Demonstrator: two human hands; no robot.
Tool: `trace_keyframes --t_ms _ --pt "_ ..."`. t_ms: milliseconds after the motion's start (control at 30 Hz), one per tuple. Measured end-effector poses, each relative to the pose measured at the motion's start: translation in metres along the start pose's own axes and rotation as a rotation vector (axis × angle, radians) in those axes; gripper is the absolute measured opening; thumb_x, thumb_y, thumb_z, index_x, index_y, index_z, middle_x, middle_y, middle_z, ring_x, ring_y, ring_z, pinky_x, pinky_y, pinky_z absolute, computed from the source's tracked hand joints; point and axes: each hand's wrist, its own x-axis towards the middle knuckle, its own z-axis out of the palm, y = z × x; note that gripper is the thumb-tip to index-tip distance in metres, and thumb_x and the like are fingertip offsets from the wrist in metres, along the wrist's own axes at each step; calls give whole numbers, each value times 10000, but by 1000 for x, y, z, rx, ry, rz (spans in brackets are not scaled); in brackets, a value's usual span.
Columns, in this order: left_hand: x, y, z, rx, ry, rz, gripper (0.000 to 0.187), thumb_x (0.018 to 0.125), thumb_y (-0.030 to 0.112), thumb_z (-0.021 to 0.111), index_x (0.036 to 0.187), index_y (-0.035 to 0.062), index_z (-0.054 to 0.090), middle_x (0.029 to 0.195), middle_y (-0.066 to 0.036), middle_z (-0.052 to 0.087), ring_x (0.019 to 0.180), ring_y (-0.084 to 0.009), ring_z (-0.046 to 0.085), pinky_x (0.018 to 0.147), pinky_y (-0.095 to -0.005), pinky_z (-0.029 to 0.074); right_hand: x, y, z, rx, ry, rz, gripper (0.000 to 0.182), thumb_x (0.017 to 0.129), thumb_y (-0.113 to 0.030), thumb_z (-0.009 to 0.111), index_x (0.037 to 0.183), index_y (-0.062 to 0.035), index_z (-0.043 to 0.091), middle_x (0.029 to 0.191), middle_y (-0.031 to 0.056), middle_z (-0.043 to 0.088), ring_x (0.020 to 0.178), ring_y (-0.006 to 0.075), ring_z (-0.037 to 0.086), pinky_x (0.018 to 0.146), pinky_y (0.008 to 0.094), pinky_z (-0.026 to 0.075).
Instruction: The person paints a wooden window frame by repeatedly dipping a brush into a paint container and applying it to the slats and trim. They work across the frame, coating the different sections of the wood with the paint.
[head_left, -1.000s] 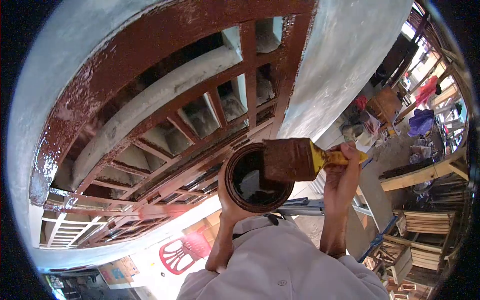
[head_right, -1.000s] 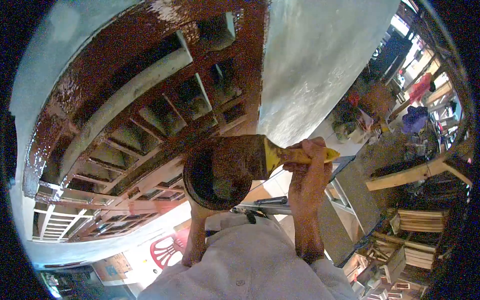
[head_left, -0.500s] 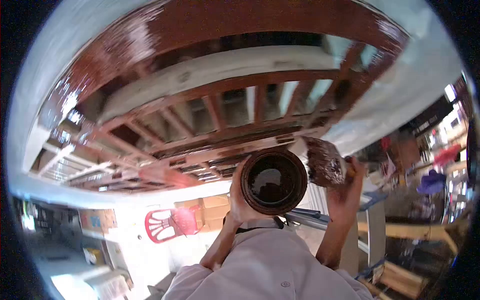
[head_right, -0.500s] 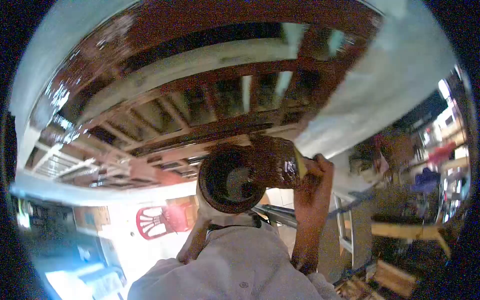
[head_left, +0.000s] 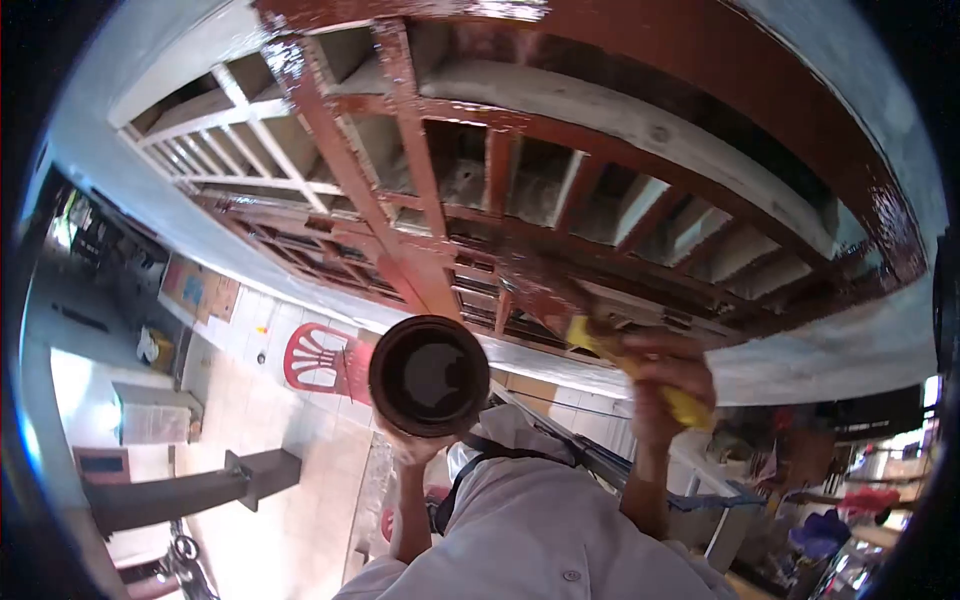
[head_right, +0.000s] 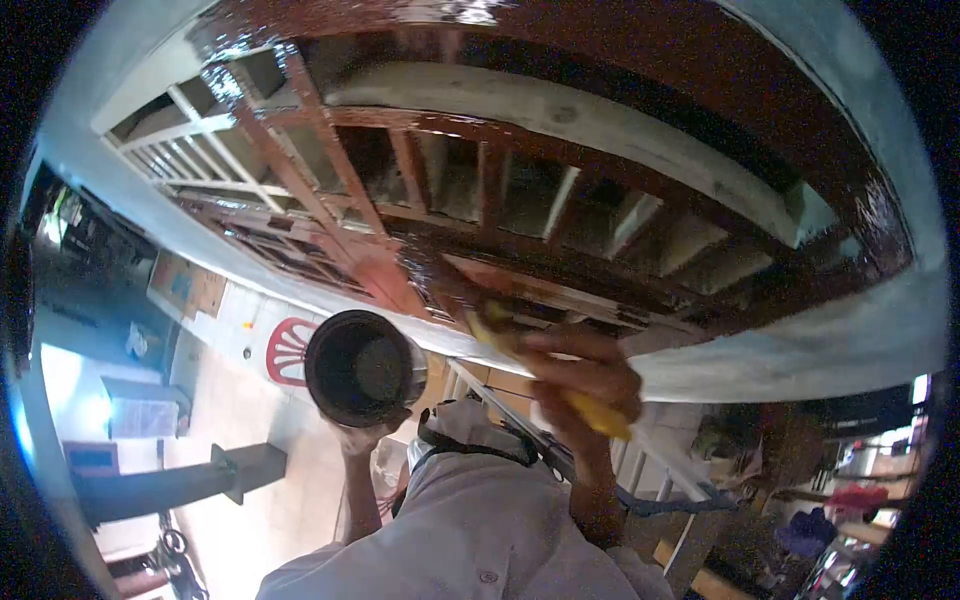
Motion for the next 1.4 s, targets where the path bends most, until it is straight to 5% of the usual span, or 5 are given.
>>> trace_keyframes --t_ms 100,367,800,1000,1400 --pt "-28 -16 -22 129 224 -17 1255 430 332 964 1417 2 264 1377 -150 442 1233 -262 487 1028 -410 432 20 8 42 -45 -334 -226 374 705 -61 816 1035 -78 640 1091 124 652 895 237 667 731 339 548" --pt "-83 -13 -55 311 440 -118 1257 432 335 963 1419 0 261 1376 -155 443 1232 -268 488 1028 -412 432 29 49 125 -225 -691 -343 293 747 -80 715 1033 -66 654 1125 96 636 985 267 628 830 374 504" --pt "-107 -7 -55 361 495 -176 1261 436 339 962 1421 -4 255 1373 -164 444 1230 -277 491 1027 -416 432 31 29 152 -569 -830 -371 253 727 -42 630 974 -7 597 1084 127 546 913 289 540 847 419 436" --pt "-115 -7 -55 376 492 -208 1263 437 341 961 1423 -5 252 1371 -168 444 1229 -282 492 1027 -418 432 33 38 182 -569 -782 -514 292 714 -109 729 954 5 606 977 146 560 868 226 556 777 357 446" --pt "-124 -6 -56 377 484 -241 1266 441 345 960 1425 -8 246 1368 -176 446 1228 -290 494 1027 -422 433 30 5 213 -760 -809 -489 203 708 -98 662 869 1 586 887 127 518 798 247 539 765 361 422"
